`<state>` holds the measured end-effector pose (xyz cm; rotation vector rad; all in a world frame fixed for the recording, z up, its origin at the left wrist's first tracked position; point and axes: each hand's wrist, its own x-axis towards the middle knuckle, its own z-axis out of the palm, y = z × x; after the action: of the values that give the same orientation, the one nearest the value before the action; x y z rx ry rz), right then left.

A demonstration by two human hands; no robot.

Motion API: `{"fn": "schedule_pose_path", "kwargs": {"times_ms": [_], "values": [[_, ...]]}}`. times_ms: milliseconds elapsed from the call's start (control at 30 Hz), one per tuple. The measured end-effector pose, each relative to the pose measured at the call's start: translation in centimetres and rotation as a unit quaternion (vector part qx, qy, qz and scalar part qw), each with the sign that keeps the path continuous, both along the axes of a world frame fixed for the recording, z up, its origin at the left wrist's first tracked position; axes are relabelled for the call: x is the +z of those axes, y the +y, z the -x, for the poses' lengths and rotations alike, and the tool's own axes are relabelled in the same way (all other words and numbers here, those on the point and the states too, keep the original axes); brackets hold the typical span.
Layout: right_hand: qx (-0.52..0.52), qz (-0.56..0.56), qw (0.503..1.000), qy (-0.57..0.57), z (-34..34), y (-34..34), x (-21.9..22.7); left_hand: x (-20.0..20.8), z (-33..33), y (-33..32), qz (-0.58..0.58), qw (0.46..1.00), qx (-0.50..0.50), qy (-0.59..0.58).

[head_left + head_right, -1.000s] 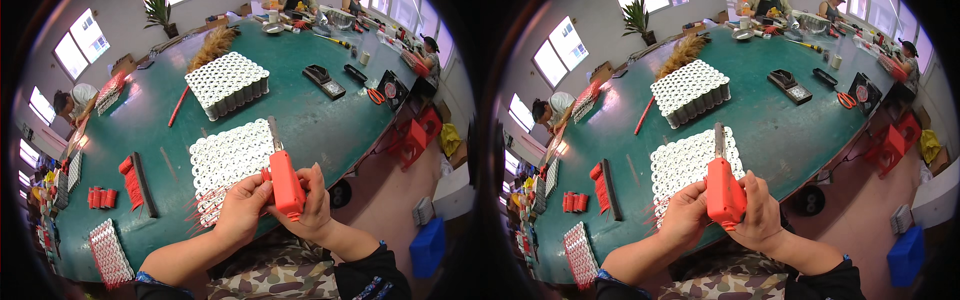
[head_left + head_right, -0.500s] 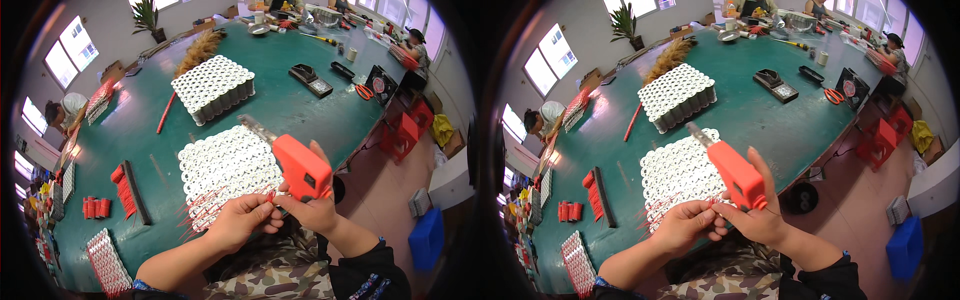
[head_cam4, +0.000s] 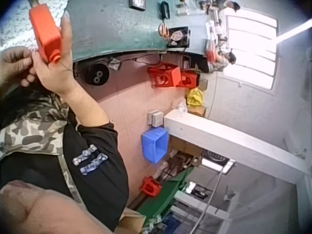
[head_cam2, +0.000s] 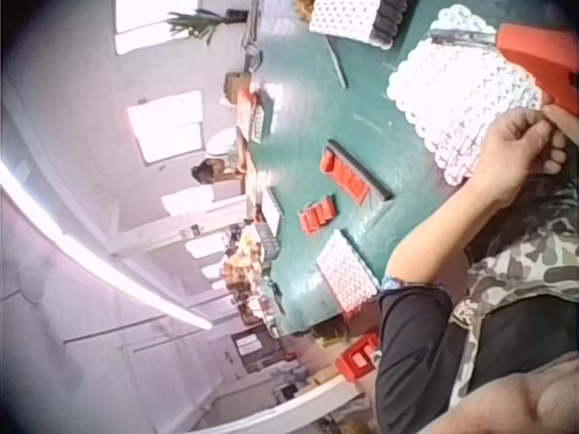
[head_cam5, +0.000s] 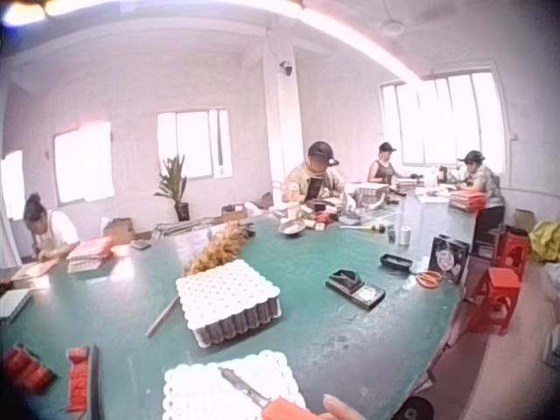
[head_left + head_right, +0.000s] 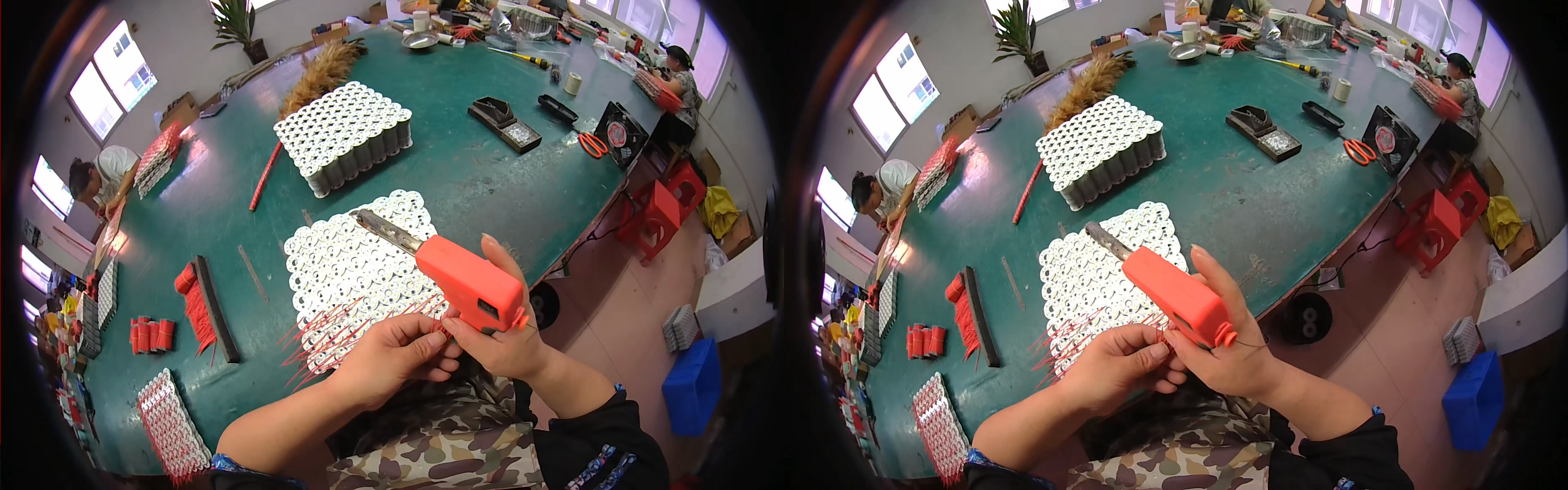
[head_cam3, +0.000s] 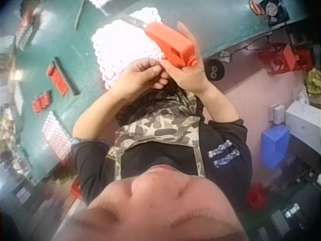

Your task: The person solders wires onto LED circuit boards using a soldering tool, retrieving additional wires from a bundle on the table and attaching them by soldering.

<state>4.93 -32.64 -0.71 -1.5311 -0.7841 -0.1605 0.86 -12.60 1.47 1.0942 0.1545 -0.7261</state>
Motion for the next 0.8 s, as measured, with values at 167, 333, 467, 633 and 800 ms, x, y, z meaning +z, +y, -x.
{"fn": "schedule_pose_path", "kwargs": {"times_ms": [167,333,467,633,800], "values": [[0.0,0.014,1.0,0.014,-0.06,-0.09,0.14,0.67,-0.04,-0.2,-0.016,1.0,0.012,0.005],[0.011,0.006,0.999,0.04,-0.05,0.0,0.11,0.52,-0.12,0.04,-0.018,1.0,0.009,0.004],[0.016,-0.009,0.997,0.074,0.15,0.32,0.14,0.74,-0.14,-0.02,-0.05,0.999,-0.013,-0.018],[0.031,-0.004,0.997,0.076,0.09,0.14,0.05,0.75,-0.26,0.22,-0.076,0.996,-0.038,-0.025],[0.019,0.008,0.999,0.039,-0.07,0.17,-0.18,0.53,-0.22,0.49,-0.051,0.998,-0.035,-0.01]]}}
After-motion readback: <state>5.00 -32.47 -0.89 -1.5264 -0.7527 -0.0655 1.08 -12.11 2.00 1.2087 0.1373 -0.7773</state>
